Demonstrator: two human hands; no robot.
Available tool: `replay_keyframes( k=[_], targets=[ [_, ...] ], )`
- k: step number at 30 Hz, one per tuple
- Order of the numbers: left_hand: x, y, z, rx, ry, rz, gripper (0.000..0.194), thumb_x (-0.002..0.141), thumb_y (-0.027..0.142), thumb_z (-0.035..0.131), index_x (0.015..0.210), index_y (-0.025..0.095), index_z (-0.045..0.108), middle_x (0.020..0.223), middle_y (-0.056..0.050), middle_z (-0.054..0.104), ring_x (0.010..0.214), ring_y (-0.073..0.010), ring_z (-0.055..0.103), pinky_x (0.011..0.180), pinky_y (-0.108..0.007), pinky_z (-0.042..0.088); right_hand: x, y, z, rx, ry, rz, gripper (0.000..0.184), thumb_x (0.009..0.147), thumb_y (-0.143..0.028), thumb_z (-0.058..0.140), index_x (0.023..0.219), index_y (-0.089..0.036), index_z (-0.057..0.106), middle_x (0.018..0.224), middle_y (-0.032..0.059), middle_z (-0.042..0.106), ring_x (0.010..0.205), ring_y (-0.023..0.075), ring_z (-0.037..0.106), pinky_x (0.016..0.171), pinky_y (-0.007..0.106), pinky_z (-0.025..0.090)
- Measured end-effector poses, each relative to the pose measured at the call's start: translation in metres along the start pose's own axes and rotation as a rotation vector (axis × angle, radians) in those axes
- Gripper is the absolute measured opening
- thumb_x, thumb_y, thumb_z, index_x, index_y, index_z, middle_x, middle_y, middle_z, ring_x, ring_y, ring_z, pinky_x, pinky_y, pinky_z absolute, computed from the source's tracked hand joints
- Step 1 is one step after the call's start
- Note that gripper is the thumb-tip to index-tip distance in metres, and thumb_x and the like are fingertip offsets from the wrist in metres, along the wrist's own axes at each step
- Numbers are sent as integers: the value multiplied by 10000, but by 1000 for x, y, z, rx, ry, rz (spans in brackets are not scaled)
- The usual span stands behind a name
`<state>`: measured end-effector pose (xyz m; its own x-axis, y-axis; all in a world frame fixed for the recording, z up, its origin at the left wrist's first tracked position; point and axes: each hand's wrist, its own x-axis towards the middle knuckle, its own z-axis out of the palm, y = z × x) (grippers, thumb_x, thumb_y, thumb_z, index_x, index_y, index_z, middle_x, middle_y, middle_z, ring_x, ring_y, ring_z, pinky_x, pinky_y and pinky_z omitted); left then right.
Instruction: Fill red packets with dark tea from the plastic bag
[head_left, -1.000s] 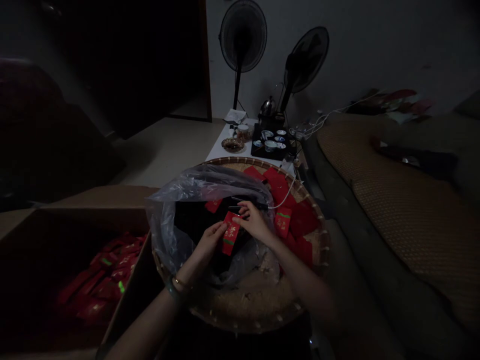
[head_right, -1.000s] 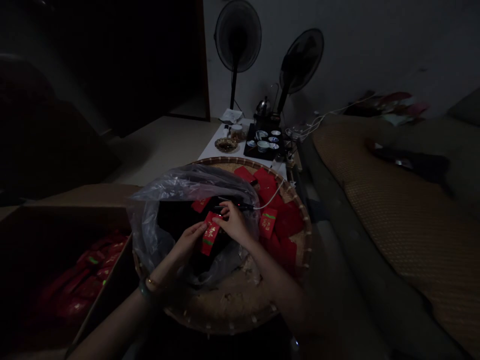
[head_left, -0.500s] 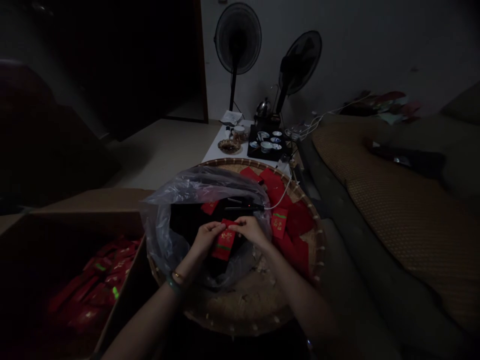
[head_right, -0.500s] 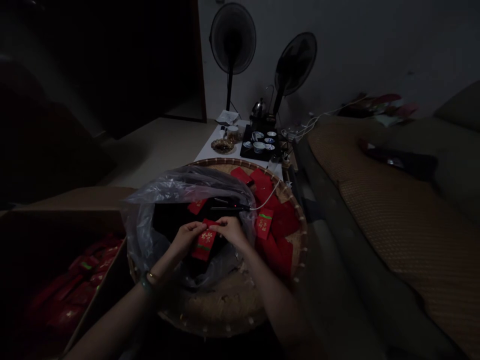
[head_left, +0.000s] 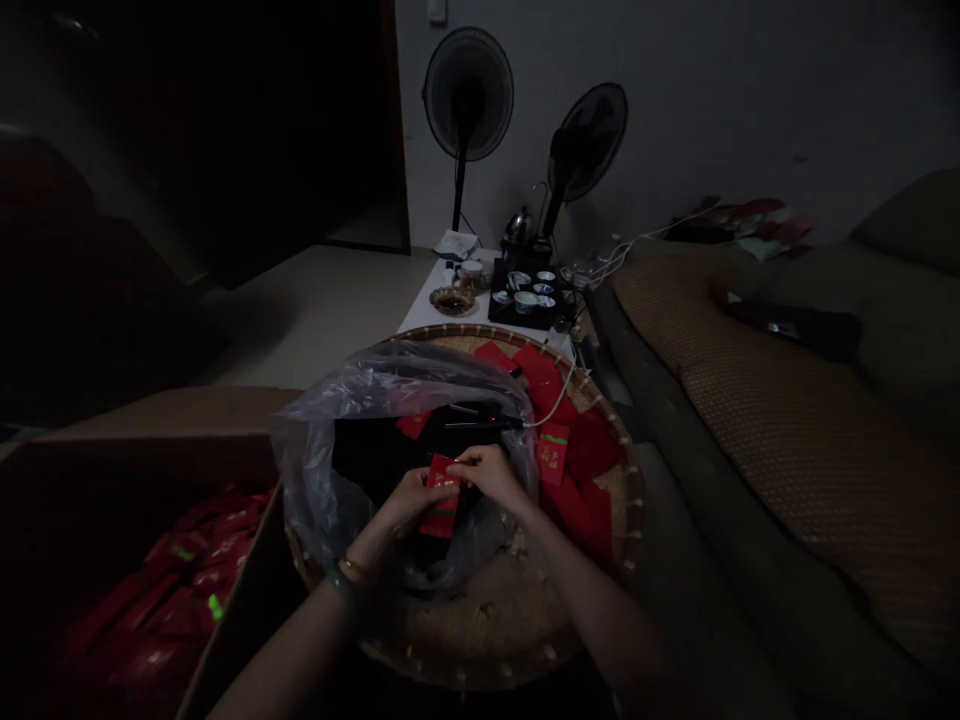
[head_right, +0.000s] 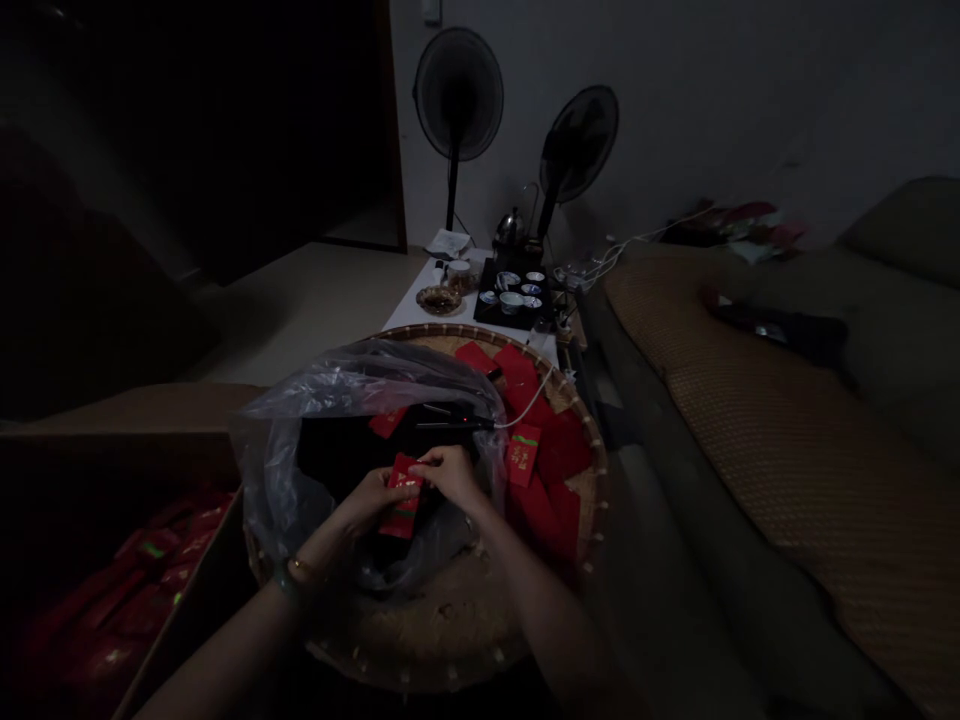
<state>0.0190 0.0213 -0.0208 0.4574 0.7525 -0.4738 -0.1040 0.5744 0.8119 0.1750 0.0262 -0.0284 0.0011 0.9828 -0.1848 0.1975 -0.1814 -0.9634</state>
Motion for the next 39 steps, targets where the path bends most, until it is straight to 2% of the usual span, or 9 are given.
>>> replay_keyframes(
  k=[9, 12, 14, 17, 21, 26, 29, 33, 39],
  targets=[
    [6, -7, -1, -13, 57, 12, 452, 448, 272, 831, 824, 98, 649, 719, -53, 672, 619, -143, 617, 623, -240, 458, 3, 1, 1, -92, 75, -141, 182, 636, -283, 691, 745, -142, 657, 592, -6, 591, 512, 106, 517, 483, 209, 391],
    [6, -7, -2, -16, 115, 27, 443, 445, 287, 830, 798, 97, 642, 684, -50, 667, 593, -145, 613, 596, -241, 460, 12, -8, -14, -329, 186, -367, 188, 741, -279, 621, 889, -168, 653, 828, 37, 650, 774, 154, 579, 705, 262, 453],
    [7, -5, -2, -27, 145, 33, 460, 445, 296, 829, 816, 96, 645, 707, -63, 674, 615, -158, 621, 605, -253, 471, 23, -12, -24, -587, 236, -491, 303, 757, -249, 614, 1048, -162, 609, 1027, 74, 621, 986, 200, 524, 868, 319, 408],
    [8, -4, -2, -52, 156, 53, 509, 457, 314, 823, 885, 99, 652, 807, -96, 687, 693, -190, 639, 634, -276, 485, 43, -12, -34, -974, 177, -472, 553, 714, -235, 665, 1228, -130, 491, 1158, 137, 550, 1097, 270, 440, 923, 397, 354],
    [8, -4, -3, -62, 187, 85, 536, 448, 317, 826, 901, 89, 653, 873, -125, 684, 713, -204, 642, 618, -276, 484, 61, -8, -35, -1181, 90, -385, 582, 703, -233, 680, 1239, -129, 477, 1159, 167, 536, 1077, 295, 452, 895, 421, 348],
    [10, -4, -5, -93, 202, 104, 524, 435, 307, 831, 874, 87, 649, 831, -110, 687, 695, -197, 644, 631, -279, 485, 65, -12, -53, -977, -5, -417, 524, 701, -267, 689, 1181, -131, 528, 1131, 145, 561, 1072, 248, 496, 899, 362, 374],
    [13, -4, -4, -83, 232, 102, 521, 433, 317, 830, 859, 87, 638, 777, -94, 684, 652, -190, 637, 594, -274, 477, 59, -23, -73, -689, -151, -439, 535, 679, -274, 705, 1169, -132, 546, 1160, 120, 564, 1067, 212, 523, 910, 318, 388],
    [20, -1, 8, -42, 262, 128, 515, 425, 314, 830, 839, 82, 630, 699, -59, 664, 570, -150, 601, 560, -253, 456, 45, -38, -88, -528, -328, -381, 545, 628, -284, 734, 1136, -154, 586, 1148, 92, 591, 1060, 222, 541, 917, 329, 396],
    [36, -2, 38, -14, 257, 218, 503, 427, 322, 824, 821, 83, 623, 652, -17, 633, 517, -112, 547, 550, -241, 437, 39, -39, -82, -417, -315, -299, 480, 624, -296, 725, 1074, -158, 631, 1065, 75, 638, 994, 233, 579, 869, 333, 426]
  ],
)
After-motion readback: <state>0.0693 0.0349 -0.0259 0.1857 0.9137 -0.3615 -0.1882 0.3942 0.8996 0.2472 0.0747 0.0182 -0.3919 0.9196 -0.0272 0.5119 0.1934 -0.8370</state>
